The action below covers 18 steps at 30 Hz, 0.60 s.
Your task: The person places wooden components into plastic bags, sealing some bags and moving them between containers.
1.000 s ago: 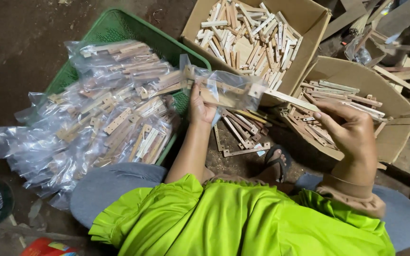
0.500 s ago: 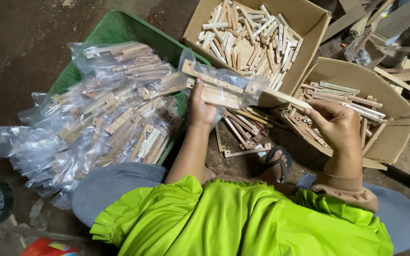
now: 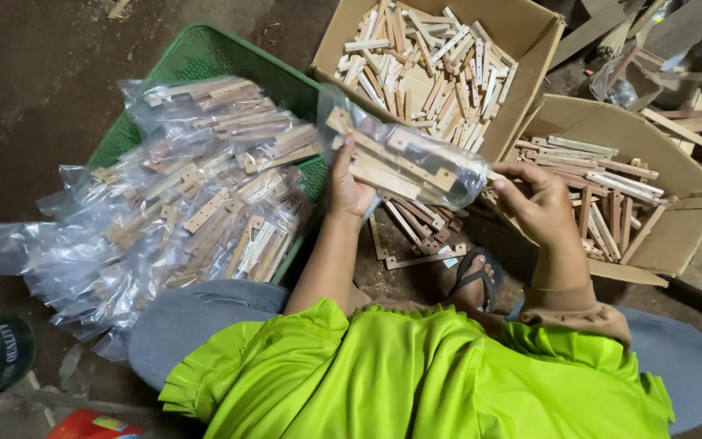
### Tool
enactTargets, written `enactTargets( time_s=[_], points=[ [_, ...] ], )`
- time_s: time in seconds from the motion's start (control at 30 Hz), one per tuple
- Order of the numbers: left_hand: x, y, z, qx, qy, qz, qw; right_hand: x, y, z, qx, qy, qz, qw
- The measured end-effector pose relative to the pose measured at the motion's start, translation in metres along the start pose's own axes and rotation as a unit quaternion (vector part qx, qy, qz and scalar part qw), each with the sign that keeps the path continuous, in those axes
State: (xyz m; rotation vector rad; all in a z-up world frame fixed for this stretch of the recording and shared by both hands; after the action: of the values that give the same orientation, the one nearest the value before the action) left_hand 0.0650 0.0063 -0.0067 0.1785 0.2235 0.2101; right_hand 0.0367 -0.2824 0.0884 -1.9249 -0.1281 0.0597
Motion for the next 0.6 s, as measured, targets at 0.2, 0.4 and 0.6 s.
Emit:
enactTargets(
  time_s=[0.2, 0.4, 0.6],
  points=[
    [-0.008, -0.022, -0.004, -0.013, 0.002, -0.047, 0.999, 0.004, -0.008, 0.029, -0.011, -0.039, -0.058, 0.997],
    [-0.01, -0.023, -0.02, 0.028, 0.044, -0.002, 0.999, 0.005, 0.003, 0.036, -0.024, 0.038, -0.099, 0.994],
    [0.008, -0.061, -0.111, 0.095, 0.084, -0.032, 0.991, -0.004, -0.031, 0.048, -0.147, -0.057, -0.136, 0.978]
  ],
)
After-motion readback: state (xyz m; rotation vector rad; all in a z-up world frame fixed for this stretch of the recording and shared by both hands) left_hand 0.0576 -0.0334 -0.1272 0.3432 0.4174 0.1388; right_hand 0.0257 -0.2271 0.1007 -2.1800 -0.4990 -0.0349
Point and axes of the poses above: each hand's wrist, its own x-axis towards the middle knuckle, its own z-axis out of the palm, y = z × x, the point moved 7 cm from there along x, towards the middle knuckle, and after that the axes turned 10 degrees about -x, right-handed, at the moved point
